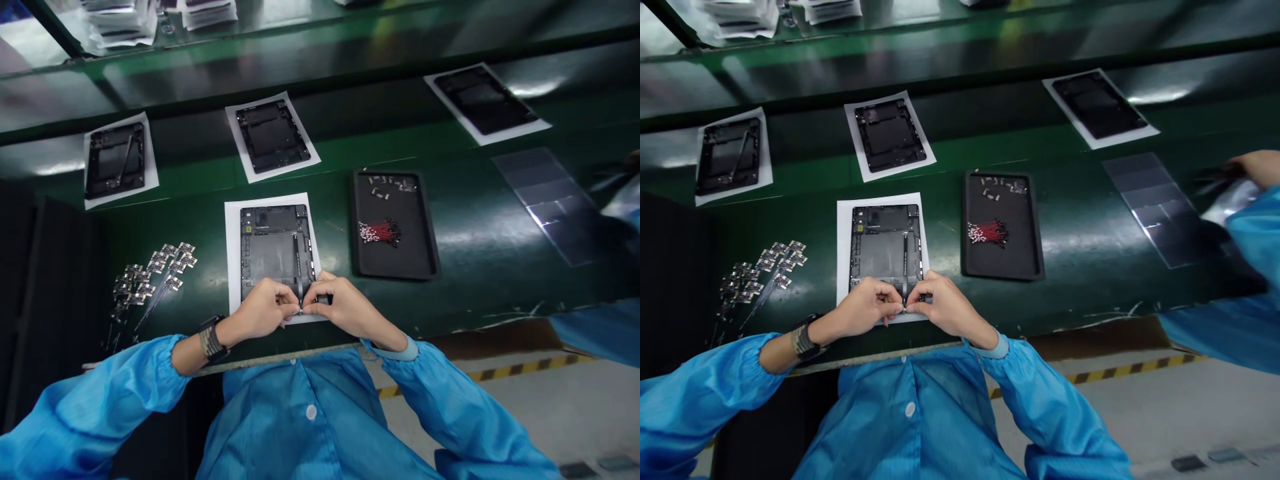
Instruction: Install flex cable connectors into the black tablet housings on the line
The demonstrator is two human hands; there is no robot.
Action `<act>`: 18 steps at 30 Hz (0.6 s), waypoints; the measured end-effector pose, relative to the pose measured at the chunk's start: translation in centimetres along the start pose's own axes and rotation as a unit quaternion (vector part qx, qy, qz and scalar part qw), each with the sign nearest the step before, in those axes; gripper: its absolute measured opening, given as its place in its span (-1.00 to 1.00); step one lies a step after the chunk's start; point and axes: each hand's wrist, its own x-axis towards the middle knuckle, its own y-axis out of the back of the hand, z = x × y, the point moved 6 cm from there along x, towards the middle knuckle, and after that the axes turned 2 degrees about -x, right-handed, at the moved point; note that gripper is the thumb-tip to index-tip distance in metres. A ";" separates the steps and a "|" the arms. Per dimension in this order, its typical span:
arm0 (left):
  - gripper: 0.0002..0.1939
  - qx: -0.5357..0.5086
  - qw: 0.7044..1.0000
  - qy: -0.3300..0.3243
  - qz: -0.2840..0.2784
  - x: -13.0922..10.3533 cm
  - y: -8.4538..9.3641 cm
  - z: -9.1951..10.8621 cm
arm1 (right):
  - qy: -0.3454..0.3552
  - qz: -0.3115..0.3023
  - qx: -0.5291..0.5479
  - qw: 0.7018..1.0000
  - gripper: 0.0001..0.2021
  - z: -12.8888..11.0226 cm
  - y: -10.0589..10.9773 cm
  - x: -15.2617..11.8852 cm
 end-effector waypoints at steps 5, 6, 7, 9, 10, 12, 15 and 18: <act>-0.90 -0.009 1.000 -0.002 0.010 0.2 -0.2 -0.6 | -0.007 0.005 0.010 1.000 -0.92 0.1 0.1 0.1; -0.91 -0.013 1.000 0.000 0.013 0.2 -0.2 -0.6 | -0.009 0.007 0.009 1.000 -0.92 0.2 0.0 0.1; -0.91 -0.015 1.000 0.002 0.013 0.2 -0.2 -0.6 | -0.011 0.008 0.008 1.000 -0.93 0.3 0.0 0.1; -0.90 -0.007 1.000 0.005 0.007 0.1 -0.1 -0.4 | -0.011 0.004 0.001 1.000 -0.93 0.3 -0.1 0.0; -0.89 0.006 1.000 0.004 0.003 0.0 -0.1 -0.1 | -0.007 -0.003 -0.006 1.000 -0.94 0.1 -0.1 0.0; -0.86 0.053 0.998 -0.010 0.008 -0.3 0.2 0.6 | 0.017 -0.025 -0.022 0.999 -0.96 -0.7 0.4 0.1; -0.85 0.164 0.983 -0.049 0.065 -1.0 0.6 1.6 | 0.065 0.008 -0.055 0.996 -0.95 -3.0 3.1 1.1; -0.86 0.270 0.951 -0.092 0.124 -1.6 0.7 2.0 | 0.094 0.113 -0.101 0.984 -0.84 -5.6 7.4 4.2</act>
